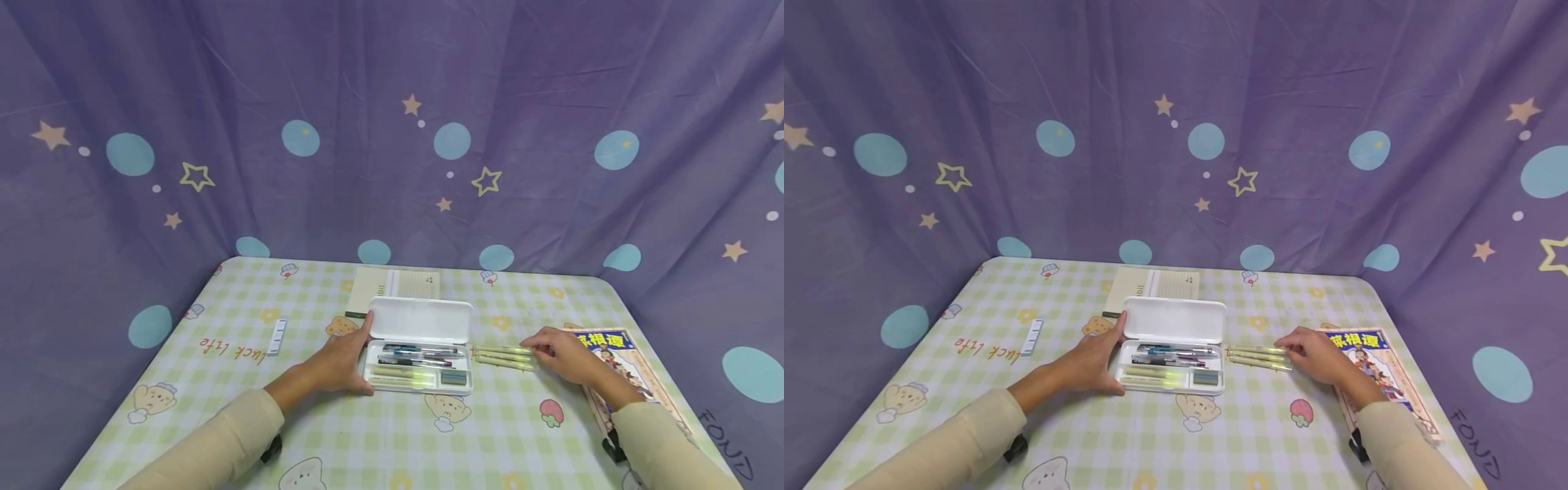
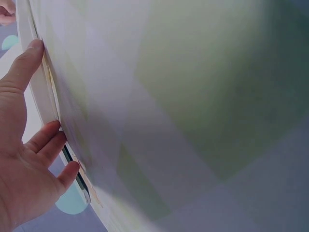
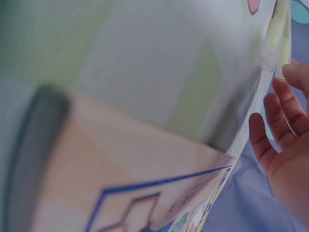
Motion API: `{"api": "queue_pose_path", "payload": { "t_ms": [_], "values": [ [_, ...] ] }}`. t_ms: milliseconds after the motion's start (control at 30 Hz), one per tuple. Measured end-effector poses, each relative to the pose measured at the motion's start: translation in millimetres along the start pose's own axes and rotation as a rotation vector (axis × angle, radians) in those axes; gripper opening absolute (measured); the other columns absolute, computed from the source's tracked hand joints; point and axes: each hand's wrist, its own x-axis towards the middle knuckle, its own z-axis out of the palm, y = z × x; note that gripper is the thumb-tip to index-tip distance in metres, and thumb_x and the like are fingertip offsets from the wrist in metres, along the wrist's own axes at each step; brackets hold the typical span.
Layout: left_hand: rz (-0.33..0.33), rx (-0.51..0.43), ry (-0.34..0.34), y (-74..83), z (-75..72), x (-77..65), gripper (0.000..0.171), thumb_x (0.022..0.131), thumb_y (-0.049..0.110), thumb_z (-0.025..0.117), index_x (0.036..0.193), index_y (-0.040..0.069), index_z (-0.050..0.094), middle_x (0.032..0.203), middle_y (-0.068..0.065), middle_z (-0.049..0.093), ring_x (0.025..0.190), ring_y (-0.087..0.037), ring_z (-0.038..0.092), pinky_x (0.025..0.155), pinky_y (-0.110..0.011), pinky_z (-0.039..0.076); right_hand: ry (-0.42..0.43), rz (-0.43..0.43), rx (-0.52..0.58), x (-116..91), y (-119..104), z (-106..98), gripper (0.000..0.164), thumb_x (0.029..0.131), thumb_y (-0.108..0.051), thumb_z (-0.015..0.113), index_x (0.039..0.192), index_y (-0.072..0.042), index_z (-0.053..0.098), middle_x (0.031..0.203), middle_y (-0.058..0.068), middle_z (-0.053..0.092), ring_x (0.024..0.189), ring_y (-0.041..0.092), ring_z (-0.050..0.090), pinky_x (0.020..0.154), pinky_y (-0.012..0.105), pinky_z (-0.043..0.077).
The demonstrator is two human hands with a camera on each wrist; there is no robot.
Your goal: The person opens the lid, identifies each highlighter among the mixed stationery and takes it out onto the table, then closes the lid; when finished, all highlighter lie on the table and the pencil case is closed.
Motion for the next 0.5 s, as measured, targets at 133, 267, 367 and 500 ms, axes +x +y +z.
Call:
{"api": "queue_pose_path", "payload": {
  "t_ms": [133, 267, 367, 500],
  "values": [
    [0.0, 0.009, -0.001, -0.4, 0.3, 0.1, 0.151, 0.063, 0.051, 0.094, 0.163, 0.004, -0.007, 0.14, -0.01, 0.06, 0.136, -0.03, 0.054, 0.104, -0.058, 0.043, -0.013, 0.005, -0.021, 0.3, 2.6, 1.1, 0.019, 0.098, -0.009, 0.065, 0.112, -0.012, 0.078, 0.091, 0.0, 0.068, 0.073, -0.004, 0.048, 0.064, 0.024, 0.043],
    [0.001, 0.009, -0.006, -0.3, 0.0, -0.3, 0.15, 0.063, 0.051, 0.094, 0.163, 0.004, -0.008, 0.141, -0.011, 0.06, 0.137, -0.03, 0.053, 0.104, -0.058, 0.042, -0.014, 0.001, -0.037, 0.5, 3.8, 2.0, 0.018, 0.099, -0.011, 0.065, 0.112, -0.013, 0.078, 0.092, 0.001, 0.069, 0.074, -0.005, 0.048, 0.065, 0.024, 0.044],
    [-0.002, 0.003, -0.01, 0.2, -0.7, -0.6, 0.15, 0.063, 0.051, 0.094, 0.163, 0.004, -0.007, 0.142, -0.011, 0.059, 0.138, -0.03, 0.053, 0.105, -0.058, 0.042, -0.015, 0.001, -0.038, 0.8, 4.2, 2.1, 0.019, 0.098, -0.009, 0.066, 0.112, -0.012, 0.078, 0.093, 0.001, 0.069, 0.076, -0.004, 0.05, 0.066, 0.024, 0.045],
    [-0.004, 0.0, -0.014, 0.9, -1.4, -0.7, 0.149, 0.064, 0.051, 0.094, 0.163, 0.003, -0.007, 0.141, -0.011, 0.059, 0.137, -0.03, 0.053, 0.104, -0.057, 0.042, -0.02, 0.008, -0.04, 1.3, 5.3, 1.5, 0.021, 0.095, -0.005, 0.067, 0.111, -0.012, 0.078, 0.097, -0.001, 0.071, 0.079, -0.003, 0.054, 0.068, 0.025, 0.047]
  ]
}}
